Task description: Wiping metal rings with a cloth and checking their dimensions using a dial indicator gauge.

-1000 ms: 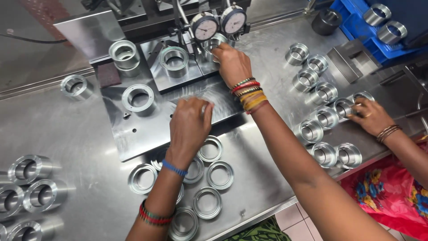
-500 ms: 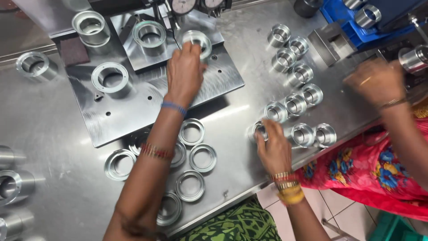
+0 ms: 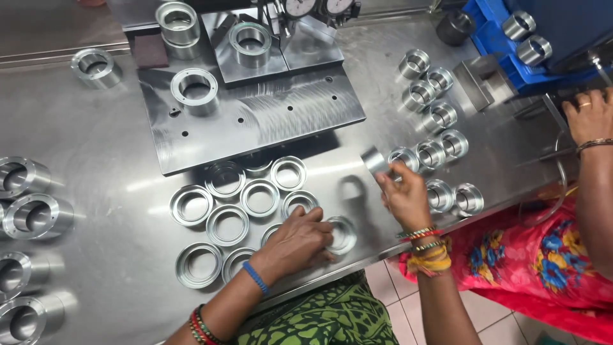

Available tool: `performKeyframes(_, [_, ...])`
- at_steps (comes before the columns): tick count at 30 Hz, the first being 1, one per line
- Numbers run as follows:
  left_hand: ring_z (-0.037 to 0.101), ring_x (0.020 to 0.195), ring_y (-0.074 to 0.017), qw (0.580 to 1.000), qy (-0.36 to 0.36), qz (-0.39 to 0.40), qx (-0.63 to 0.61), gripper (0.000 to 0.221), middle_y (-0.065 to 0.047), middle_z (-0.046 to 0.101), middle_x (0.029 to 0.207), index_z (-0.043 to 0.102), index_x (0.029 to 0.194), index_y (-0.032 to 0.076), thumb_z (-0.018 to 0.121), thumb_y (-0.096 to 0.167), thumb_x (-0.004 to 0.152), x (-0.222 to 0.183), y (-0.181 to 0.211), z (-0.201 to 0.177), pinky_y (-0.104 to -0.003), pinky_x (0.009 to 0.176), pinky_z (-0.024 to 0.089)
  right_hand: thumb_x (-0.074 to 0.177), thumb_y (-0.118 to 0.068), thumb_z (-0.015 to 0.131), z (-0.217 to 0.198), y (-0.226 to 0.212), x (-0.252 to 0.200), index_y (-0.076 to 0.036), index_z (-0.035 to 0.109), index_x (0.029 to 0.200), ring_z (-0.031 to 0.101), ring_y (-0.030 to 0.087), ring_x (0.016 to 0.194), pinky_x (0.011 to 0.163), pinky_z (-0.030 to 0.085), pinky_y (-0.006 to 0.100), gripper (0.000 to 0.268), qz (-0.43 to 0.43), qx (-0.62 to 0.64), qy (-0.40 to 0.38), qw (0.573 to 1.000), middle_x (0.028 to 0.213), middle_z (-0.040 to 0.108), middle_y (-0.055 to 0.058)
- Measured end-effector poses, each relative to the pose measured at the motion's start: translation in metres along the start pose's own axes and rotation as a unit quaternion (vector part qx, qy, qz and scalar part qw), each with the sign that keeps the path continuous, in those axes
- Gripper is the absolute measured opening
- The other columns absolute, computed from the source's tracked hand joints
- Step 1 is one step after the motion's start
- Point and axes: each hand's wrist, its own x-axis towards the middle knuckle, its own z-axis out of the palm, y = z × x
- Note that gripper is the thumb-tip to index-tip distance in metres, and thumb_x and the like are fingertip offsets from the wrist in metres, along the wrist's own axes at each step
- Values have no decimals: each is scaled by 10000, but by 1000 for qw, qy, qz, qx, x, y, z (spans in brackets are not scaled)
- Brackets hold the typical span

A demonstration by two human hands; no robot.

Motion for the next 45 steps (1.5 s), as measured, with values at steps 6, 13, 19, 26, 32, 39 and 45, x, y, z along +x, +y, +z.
performKeyframes(6, [530,738,-246,999,7,-17,-47,512,-61,603,546,751,645,115,690,580,852,10,-9,-43,-416,710,457,963,36,685,46,-94,85,36,664,1129,684,150,822,691,562,278,167,-354,-75,-31,932,1003,625,72])
performKeyframes(13, [578,780,-252,986,145,-82,2,450,-68,638,671,724,610,83,724,428,899,24,-48,-97,-429,651,442,881,23,700,108,-124,158,-34,691,1092,706,325,904,758,554,435,219,-416,-230,-9,880,1065,656,122])
performKeyframes(19, [558,1136,-323,954,250,-145,79,320,-104,622,1183,686,1129,82,764,193,839,85,-101,-121,-491,831,459,872,11,625,138,-130,203,-116,726,1153,690,389,938,781,547,501,324,-370,-326,36,869,1124,682,99])
performKeyframes(26, [612,1092,-383,938,242,-182,167,778,-177,538,1374,464,1452,-20,707,-5,713,189,-177,-94,-522,802,540,927,-54,672,112,-109,179,-96,704,1223,670,385,1080,896,551,457,301,-381,-256,106,882,1257,665,140])
performKeyframes(32, [662,969,-359,934,254,-192,163,242,-147,606,1137,629,1076,29,716,9,851,182,-182,-71,-486,795,561,934,-81,689,30,-21,50,-13,643,1304,658,376,1127,937,543,441,379,-243,-274,149,919,1299,627,178])
performKeyframes(39, [626,946,-313,966,206,-47,-152,190,-101,609,1003,624,947,46,780,70,840,88,-46,-38,-443,823,500,879,-144,736,-4,53,-6,-3,651,1181,678,414,913,749,549,489,343,-126,-350,114,921,1129,655,184])
performKeyframes(45, [590,986,-282,997,61,-24,-31,215,-45,663,1044,698,944,77,762,154,753,64,-16,-9,-446,785,497,999,-208,764,-53,43,36,7,630,1035,411,117,480,402,281,295,256,113,58,15,992,676,500,42])
